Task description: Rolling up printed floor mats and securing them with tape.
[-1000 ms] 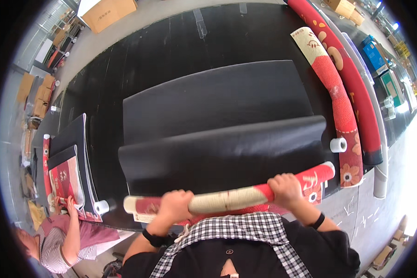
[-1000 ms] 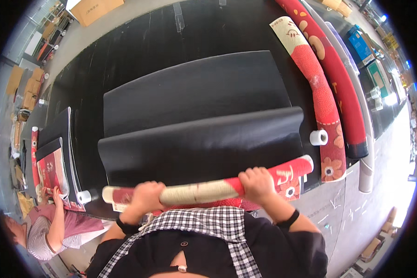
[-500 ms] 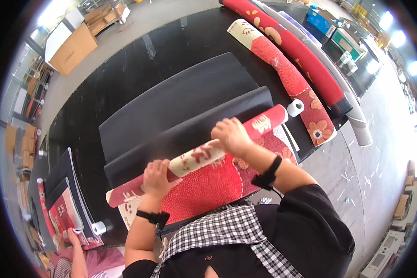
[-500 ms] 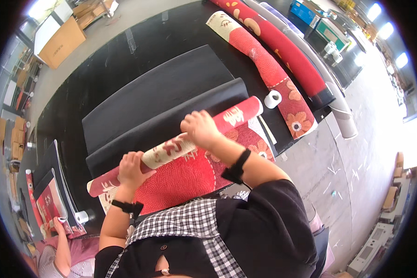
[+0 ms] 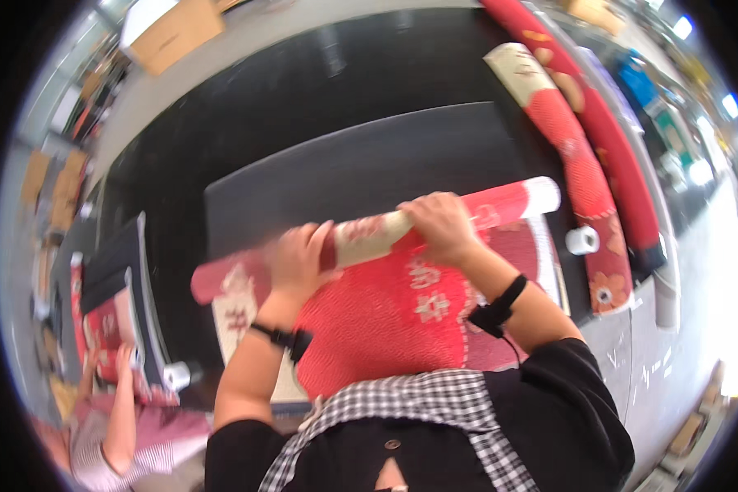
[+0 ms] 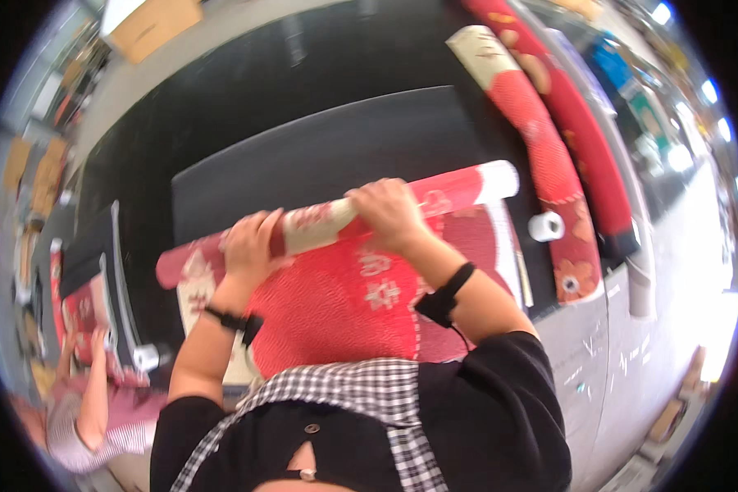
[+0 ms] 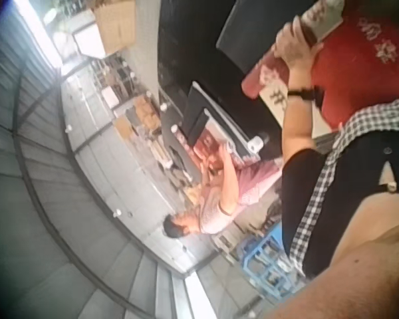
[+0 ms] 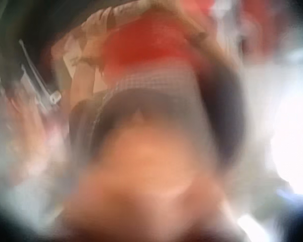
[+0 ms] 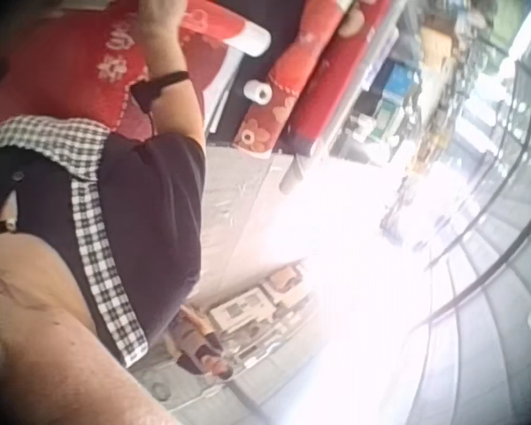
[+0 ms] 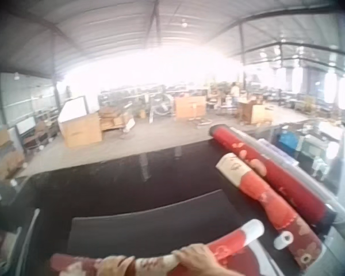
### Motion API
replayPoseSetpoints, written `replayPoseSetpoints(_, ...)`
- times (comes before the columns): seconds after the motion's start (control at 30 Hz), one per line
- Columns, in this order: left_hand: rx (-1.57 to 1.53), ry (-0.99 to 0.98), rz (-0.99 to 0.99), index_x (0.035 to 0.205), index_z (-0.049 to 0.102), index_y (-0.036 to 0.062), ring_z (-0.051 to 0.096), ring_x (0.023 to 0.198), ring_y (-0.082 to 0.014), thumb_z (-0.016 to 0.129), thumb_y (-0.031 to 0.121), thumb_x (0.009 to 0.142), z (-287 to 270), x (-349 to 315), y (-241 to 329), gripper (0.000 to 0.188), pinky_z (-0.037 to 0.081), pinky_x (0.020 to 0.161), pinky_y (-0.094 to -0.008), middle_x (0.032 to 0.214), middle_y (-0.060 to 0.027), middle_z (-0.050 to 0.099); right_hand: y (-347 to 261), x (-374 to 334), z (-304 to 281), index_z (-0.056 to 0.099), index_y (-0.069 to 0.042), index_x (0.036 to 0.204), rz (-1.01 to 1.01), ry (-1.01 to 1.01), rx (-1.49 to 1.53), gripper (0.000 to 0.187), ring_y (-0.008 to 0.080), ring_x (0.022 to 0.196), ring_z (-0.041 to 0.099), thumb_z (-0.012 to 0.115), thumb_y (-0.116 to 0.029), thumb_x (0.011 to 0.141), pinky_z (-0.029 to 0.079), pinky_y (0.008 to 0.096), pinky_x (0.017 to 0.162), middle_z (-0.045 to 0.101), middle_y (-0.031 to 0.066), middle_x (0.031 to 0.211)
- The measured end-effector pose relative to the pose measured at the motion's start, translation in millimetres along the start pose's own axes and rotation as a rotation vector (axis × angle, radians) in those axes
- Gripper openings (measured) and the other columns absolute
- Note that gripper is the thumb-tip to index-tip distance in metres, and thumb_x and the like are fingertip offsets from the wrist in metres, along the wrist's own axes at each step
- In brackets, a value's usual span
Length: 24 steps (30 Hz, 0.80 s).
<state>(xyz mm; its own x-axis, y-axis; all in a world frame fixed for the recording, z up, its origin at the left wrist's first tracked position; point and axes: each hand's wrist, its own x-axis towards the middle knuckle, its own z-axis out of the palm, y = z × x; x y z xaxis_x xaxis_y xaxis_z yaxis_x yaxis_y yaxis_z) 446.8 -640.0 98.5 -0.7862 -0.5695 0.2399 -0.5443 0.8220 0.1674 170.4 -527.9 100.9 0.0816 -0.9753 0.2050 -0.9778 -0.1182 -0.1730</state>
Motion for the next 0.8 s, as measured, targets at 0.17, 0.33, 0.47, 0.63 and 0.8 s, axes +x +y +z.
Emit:
replayPoseSetpoints(0.17, -0.069, -0.044, 0.016, 0.113, 0.06, 0.015, 0.063, 0.088, -0.0328, 0.081, 0.032, 0.063, 0.7, 30.2, -13.5, 0.056, 0.051, 0.078, -0.0436, 0.093, -0.0105, 0.063, 20.4, 27.8, -9.9, 0.061, -0.015, 0.107, 0.046, -0.153, 0.018, 0.067, 0.0301, 0.093, 0.063, 0.091, -0.029, 0.048, 0.051, 0.042, 0.081, 0.063, 0.0078, 0.093)
replayPoseSetpoints(0.33, -0.093, -0.179, 0.004, 0.113, 0.061, 0.0159, 0.062, 0.085, -0.031, 0.08, 0.034, 0.064, -42.0, -60.4, 42.9, 0.056, 0.05, 0.076, -0.0433, 0.091, -0.0111, 0.063, -39.3, -70.5, -28.3, 0.06, -0.01, 0.103, -0.023, -0.028, 0.06, 0.063, 0.0311, 0.079, 0.06, 0.087, -0.034, 0.052, 0.048, 0.0438, 0.07, 0.06, 0.0085, 0.085)
replayPoseSetpoints(0.47, -0.358, -0.603, -0.024, 0.121, 0.062, 0.0208, 0.06, 0.098, -0.0305, 0.085, 0.037, 0.053, -27.3, -153.9, 78.3, 0.074, 0.047, 0.085, -0.044, 0.101, -0.01, 0.061, -90.7, -165.0, -27.7, 0.063, -0.014, 0.105, 0.04, -0.253, 0.307, 0.069, 0.031, 0.093, 0.058, 0.089, -0.03, 0.044, 0.048, 0.0423, 0.081, 0.059, 0.0085, 0.096)
replayPoseSetpoints(0.63, -0.214, 0.074, 0.019, 0.119, 0.066, 0.0199, 0.054, 0.104, -0.0273, 0.082, 0.03, 0.06, -58.7, -133.7, 72.2, 0.061, 0.042, 0.092, -0.0442, 0.111, -0.0078, 0.057, -66.0, -126.5, -39.6, 0.064, -0.01, 0.107, 0.153, -0.2, 0.386, 0.076, 0.0312, 0.108, 0.052, 0.091, -0.027, 0.038, 0.043, 0.0424, 0.091, 0.057, 0.0105, 0.108)
replayPoseSetpoints(0.8, -0.071, 0.143, -0.022, 0.126, 0.06, 0.0134, 0.055, 0.107, -0.0281, 0.082, 0.03, 0.065, -38.7, -159.0, 74.1, 0.067, 0.042, 0.096, -0.0439, 0.112, -0.0075, 0.059, -43.2, -108.1, -41.0, 0.065, -0.01, 0.104, 0.034, -0.008, 0.082, 0.062, 0.0281, 0.101, 0.058, 0.089, -0.032, 0.051, 0.042, 0.0425, 0.093, 0.062, 0.0075, 0.099)
